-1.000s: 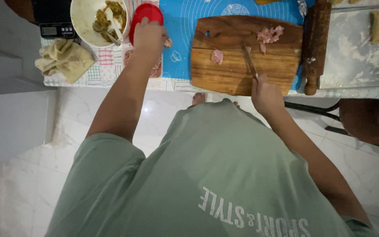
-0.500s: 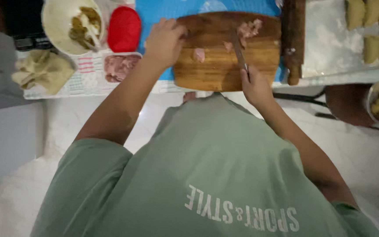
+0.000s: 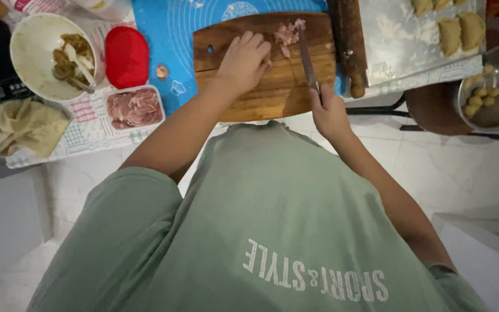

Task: The person chops raw meat into small pieces on a wooden cutting board using a knife. The chopped meat is gathered into a pile on the board.

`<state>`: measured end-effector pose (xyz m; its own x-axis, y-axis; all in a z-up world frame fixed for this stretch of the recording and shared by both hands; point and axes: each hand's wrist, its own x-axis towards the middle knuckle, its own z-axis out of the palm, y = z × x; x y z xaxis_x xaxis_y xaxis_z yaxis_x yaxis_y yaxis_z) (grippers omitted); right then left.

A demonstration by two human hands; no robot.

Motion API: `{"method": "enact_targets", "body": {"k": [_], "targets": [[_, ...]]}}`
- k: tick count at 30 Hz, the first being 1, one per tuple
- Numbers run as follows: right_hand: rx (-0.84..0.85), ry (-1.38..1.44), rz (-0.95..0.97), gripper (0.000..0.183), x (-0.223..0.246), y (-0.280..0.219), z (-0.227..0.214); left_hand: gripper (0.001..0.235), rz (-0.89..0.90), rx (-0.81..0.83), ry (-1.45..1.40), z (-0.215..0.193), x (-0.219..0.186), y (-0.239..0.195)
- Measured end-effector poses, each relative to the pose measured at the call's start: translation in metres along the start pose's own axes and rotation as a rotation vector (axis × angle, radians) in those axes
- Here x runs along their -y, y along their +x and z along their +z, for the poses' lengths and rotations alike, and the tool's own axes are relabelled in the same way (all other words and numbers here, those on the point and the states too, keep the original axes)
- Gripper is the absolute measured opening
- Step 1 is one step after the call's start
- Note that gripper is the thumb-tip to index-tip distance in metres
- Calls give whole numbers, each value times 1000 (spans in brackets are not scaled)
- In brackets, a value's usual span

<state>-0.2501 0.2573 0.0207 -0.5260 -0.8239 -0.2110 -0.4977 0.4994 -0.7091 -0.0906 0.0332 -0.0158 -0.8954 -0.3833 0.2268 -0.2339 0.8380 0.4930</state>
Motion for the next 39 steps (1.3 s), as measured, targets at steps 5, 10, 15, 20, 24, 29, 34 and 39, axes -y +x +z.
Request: {"method": "enact_targets", "body": {"k": [5,10,15,20,24,29,34,39], "targets": [[-21,121,-46,20,1,-7,-10,19,-79,-35,-213,-9,-10,3],[-7,128,-10,22,2,-11,-13,18,-19,-92,-218,-9,-16,4],[42,87,29,25,-1,-13,-10,19,34,49,-152,-15,-11,-14],[91,50,11,25,-2,-14,-1,32,-88,0,-172,-18,-13,-30],[120,7,-6,26,2,-12,7,31,-145,-99,-61,-2,-22,-26],[74,1,-10,25,5,-10,15,17,-247,-40,-4,23,-33,-17],[27,43,-11,25,-2,-10,9,30,-207,-118,-35,35,-29,0],[5,78,-25,23,-7,-12,6,52,-258,-62,80,28,-27,13]]}}
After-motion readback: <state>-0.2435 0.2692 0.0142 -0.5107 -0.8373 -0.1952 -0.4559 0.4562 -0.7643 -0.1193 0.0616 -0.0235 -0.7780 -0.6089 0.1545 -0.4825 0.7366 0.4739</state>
